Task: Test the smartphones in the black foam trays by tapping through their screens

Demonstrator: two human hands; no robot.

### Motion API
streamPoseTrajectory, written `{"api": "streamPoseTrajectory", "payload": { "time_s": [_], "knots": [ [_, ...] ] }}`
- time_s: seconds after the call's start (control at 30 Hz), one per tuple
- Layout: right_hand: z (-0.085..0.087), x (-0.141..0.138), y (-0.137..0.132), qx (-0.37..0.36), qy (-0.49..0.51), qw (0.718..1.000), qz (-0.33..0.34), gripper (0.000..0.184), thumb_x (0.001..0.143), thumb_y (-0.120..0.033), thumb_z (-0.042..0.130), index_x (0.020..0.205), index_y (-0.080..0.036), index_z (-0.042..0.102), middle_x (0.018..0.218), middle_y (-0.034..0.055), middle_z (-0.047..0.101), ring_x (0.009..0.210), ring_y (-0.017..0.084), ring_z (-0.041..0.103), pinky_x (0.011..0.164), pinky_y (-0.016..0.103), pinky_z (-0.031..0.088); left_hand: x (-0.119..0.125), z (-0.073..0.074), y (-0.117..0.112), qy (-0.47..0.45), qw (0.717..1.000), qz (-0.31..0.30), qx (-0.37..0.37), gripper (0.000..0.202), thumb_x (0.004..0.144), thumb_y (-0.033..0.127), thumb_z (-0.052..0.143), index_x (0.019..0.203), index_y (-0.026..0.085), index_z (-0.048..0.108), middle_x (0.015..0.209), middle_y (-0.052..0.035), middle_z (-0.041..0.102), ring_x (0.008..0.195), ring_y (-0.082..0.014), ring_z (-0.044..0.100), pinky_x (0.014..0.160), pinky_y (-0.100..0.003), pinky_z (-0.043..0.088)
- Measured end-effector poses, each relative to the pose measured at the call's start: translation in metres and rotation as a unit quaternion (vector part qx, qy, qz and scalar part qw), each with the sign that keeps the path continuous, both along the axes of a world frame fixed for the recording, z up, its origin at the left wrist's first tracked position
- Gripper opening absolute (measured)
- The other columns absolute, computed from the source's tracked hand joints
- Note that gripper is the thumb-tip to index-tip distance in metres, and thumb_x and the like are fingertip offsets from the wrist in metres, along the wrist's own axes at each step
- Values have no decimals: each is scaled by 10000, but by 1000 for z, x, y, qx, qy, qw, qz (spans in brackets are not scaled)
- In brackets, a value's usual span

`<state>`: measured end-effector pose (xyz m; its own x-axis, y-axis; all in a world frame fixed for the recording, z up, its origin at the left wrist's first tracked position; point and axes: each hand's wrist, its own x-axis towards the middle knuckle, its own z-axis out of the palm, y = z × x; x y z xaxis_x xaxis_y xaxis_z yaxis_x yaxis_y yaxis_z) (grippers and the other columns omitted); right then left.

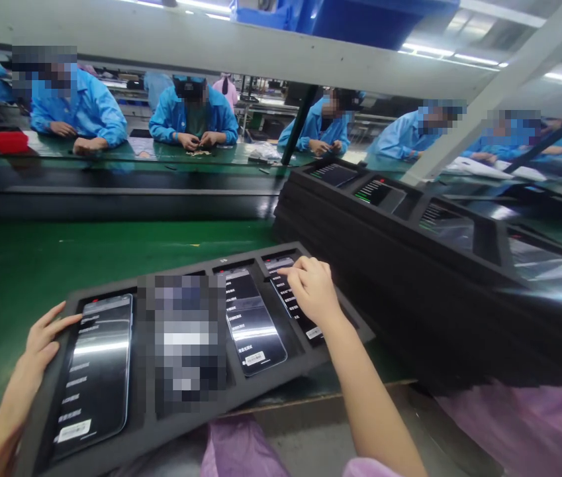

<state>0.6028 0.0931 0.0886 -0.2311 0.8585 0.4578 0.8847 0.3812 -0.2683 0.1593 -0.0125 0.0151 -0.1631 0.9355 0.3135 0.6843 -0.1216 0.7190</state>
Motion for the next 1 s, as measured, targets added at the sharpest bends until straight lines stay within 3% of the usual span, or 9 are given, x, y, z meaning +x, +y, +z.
{"api": "streamPoseTrajectory", "payload": {
  "time_s": [0.17,0.4,0.57,1.0],
  "knots": [
    [5,-42,-12,22,-40,991,126,435,926,-246,286,883,-208,717,701,33,532,711,163,501,744,369,345,-1,27,1,44,996,-67,-30,363,894,367,321,1167,351,559,1417,-6,355,1283,-286,386,1040,-503,370],
    [6,-113,-18,26,-112,951,287,431,960,-253,243,1035,-154,656,734,38,564,715,160,485,776,364,347,15,60,-5,146,983,-56,-94,427,869,218,273,1178,233,567,1463,-100,250,1167,-260,505,936,-449,470],
    [5,-134,-12,33,-144,941,304,405,958,-265,248,1092,-147,611,859,68,603,792,188,495,816,387,348,17,62,-9,162,981,-54,-93,422,857,180,281,1137,216,594,1466,-106,265,1162,-258,515,902,-432,495],
    [2,-131,-14,-26,-114,946,302,365,932,-239,306,1033,-198,654,884,74,569,856,196,508,840,412,371,15,63,-9,219,970,-80,-75,438,839,148,285,1072,225,648,1464,-85,293,1148,-277,531,884,-460,511]
  ]
}}
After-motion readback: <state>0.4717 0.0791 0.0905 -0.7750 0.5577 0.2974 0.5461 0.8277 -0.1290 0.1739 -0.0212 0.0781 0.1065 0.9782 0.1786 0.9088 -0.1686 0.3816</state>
